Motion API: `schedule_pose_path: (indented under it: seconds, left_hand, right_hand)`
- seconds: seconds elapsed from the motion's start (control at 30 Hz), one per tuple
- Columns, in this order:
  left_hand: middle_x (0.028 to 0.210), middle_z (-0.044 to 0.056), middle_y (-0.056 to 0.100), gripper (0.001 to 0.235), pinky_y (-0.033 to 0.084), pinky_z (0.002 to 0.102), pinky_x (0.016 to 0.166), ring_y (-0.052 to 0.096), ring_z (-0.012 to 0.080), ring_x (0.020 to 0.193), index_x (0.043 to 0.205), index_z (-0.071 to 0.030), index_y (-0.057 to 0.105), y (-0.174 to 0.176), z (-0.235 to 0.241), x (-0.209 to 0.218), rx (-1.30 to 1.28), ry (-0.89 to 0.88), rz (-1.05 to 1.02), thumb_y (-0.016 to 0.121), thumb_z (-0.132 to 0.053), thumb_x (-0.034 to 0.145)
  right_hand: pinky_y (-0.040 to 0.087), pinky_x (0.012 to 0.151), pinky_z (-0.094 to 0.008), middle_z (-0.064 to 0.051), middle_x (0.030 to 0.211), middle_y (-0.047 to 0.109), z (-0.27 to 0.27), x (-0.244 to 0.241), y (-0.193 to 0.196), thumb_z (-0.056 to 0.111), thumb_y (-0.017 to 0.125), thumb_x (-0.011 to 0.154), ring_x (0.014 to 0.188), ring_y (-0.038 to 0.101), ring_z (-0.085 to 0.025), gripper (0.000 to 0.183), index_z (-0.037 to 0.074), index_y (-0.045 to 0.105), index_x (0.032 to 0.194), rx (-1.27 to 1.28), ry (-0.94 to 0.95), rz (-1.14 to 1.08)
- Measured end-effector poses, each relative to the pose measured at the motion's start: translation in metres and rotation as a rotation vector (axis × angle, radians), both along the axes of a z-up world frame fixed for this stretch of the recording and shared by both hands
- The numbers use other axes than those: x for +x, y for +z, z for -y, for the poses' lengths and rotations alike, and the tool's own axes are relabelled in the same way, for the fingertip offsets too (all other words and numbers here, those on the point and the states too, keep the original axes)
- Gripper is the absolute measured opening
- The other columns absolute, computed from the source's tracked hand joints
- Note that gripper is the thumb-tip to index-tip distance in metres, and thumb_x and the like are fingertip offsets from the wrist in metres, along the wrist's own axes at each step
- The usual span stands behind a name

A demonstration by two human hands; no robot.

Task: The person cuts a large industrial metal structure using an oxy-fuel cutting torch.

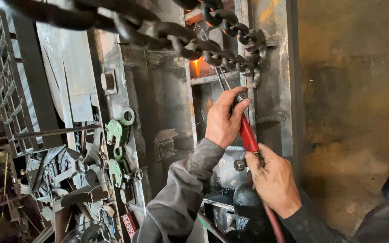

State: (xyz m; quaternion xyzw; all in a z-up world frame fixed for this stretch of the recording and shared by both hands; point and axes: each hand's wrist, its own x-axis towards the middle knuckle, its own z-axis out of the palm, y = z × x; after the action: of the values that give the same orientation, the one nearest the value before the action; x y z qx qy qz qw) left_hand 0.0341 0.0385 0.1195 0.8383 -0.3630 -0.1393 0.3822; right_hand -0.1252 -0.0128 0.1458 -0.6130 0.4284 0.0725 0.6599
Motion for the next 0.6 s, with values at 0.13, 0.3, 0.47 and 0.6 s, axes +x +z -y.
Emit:
schedule_pose_path:
  seconds: [0.13,0.3,0.47,0.6]
  left_hand:
    - [0.104,0.012,0.068,0.031,0.056,0.035,0.078,0.070,0.0264,0.088,0.128,-0.007,0.064,0.000,0.000,-0.002,-0.005,0.002,-0.020,0.069,-0.020,0.100]
    - [0.105,0.013,0.067,0.032,0.055,0.034,0.080,0.068,0.0266,0.090,0.131,-0.006,0.062,-0.001,0.002,-0.004,-0.023,-0.010,0.012,0.068,-0.016,0.101]
    - [0.107,0.013,0.068,0.029,0.056,0.034,0.080,0.069,0.0258,0.090,0.129,-0.005,0.062,-0.002,0.002,-0.008,-0.011,0.010,-0.019,0.068,-0.015,0.102]
    - [0.112,0.014,0.069,0.028,0.056,0.034,0.082,0.070,0.0269,0.094,0.128,-0.004,0.062,-0.001,0.003,-0.010,-0.014,0.017,0.010,0.067,-0.014,0.102]
  right_hand:
    - [0.052,0.047,-0.038,-0.011,0.050,0.064,0.004,0.000,0.003,0.034,0.065,0.095,0.043,0.068,-0.022,0.029,0.010,0.073,0.109,0.040,0.001,-0.030]
    - [0.052,0.050,-0.040,-0.015,0.051,0.062,0.006,-0.004,-0.004,0.028,0.062,0.093,0.046,0.070,-0.024,0.029,0.010,0.071,0.112,-0.014,0.035,0.006]
    - [0.051,0.051,-0.043,-0.019,0.055,0.063,0.007,-0.005,-0.004,0.030,0.064,0.093,0.051,0.069,-0.031,0.029,0.011,0.069,0.115,-0.004,0.017,0.009]
    - [0.050,0.051,-0.044,-0.020,0.059,0.064,0.006,-0.010,-0.011,0.027,0.063,0.091,0.056,0.072,-0.036,0.030,0.010,0.068,0.115,-0.048,0.005,0.077]
